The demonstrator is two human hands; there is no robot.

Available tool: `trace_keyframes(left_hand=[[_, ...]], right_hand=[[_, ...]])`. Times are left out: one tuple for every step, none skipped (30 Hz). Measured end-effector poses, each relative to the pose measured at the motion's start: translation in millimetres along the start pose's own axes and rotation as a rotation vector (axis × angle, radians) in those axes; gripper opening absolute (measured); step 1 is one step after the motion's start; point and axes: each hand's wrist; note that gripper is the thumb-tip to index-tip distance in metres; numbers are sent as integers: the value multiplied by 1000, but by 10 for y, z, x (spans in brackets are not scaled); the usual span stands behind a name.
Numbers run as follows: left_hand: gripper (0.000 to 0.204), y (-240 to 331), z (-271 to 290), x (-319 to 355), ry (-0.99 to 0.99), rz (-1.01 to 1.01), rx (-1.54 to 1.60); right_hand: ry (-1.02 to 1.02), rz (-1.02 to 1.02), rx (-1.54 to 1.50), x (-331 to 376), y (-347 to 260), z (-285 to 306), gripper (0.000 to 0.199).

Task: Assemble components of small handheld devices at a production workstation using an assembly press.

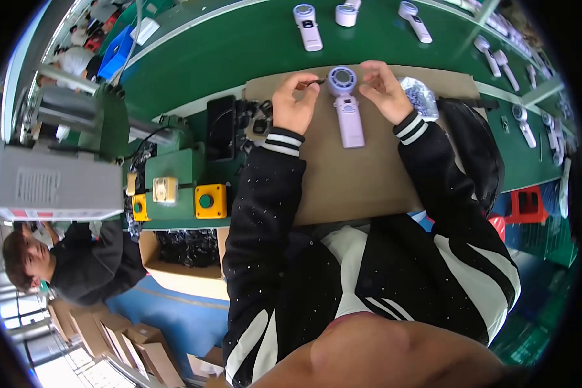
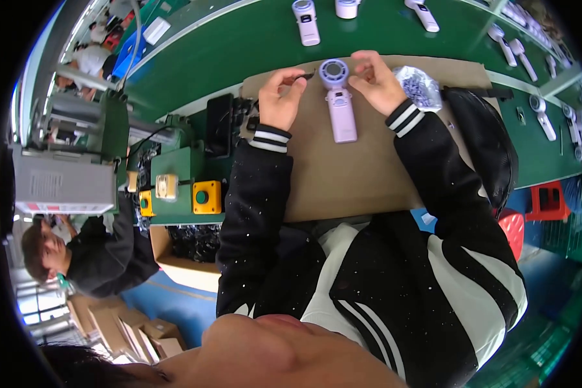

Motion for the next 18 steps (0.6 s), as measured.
trace_keyframes(left_hand=[[16, 38, -25, -13, 15, 42, 46], [16, 81, -49, 1, -3, 45, 49], [16, 128, -77, 11, -19, 67, 124], [17, 180, -127, -12, -35, 84, 205], [17, 218, -178, -31, -52, 104, 285], [18, 227, -231, -41, -68, 126, 367], [18, 211, -240, -37, -79, 130, 370], [18, 186, -246, -30, -78, 121, 371], [19, 158, -251, -19, -75, 113, 370], [19, 132, -253, -3, -70, 106, 370], [19, 115, -255, 18, -65, 98, 369], [19, 112, -252, 24, -65, 101, 371], [19, 126, -249, 32, -87, 62, 295], [18, 146, -246, 40, -108, 22, 219], [18, 159, -245, 43, -129, -17, 143], [17, 154, -247, 38, -150, -57, 68], [17, 126, -239, 58, -147, -50, 70], [17, 78, -234, 64, -150, 10, 141]], right_hand=[[35, 71, -14, -16, 3, -6, 40], [34, 97, -56, 4, -84, -57, 31], [34, 121, -98, 32, -170, -112, 22], [55, 117, -93, 46, -171, -136, 22], [12, 114, -102, 63, -151, -154, 21], [-32, 110, -110, 83, -135, -152, 19], [-21, 105, -109, 81, -137, -170, 19], [-25, 96, -114, 77, -146, -185, 17], [-30, 86, -119, 75, -157, -197, 15], [-37, 76, -125, 79, -165, -206, 14], [-45, 66, -131, 94, -164, -211, 12], [-44, 63, -130, 93, -162, -214, 12], [-30, 78, -126, 100, -162, -223, 11], [-17, 93, -121, 109, -162, -232, 10], [-3, 109, -115, 113, -163, -237, 9], [11, 125, -110, 106, -163, -235, 8], [6, 118, -108, 109, -173, -251, 8], [30, 112, -178, 100, -194, -267, 6]])
Point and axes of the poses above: each hand's wrist, its own x-axis away from the middle knuckle, its own z-axis out of the back of the hand, y = z × x, and after that the axes turned 2 degrees about -z, right-handed
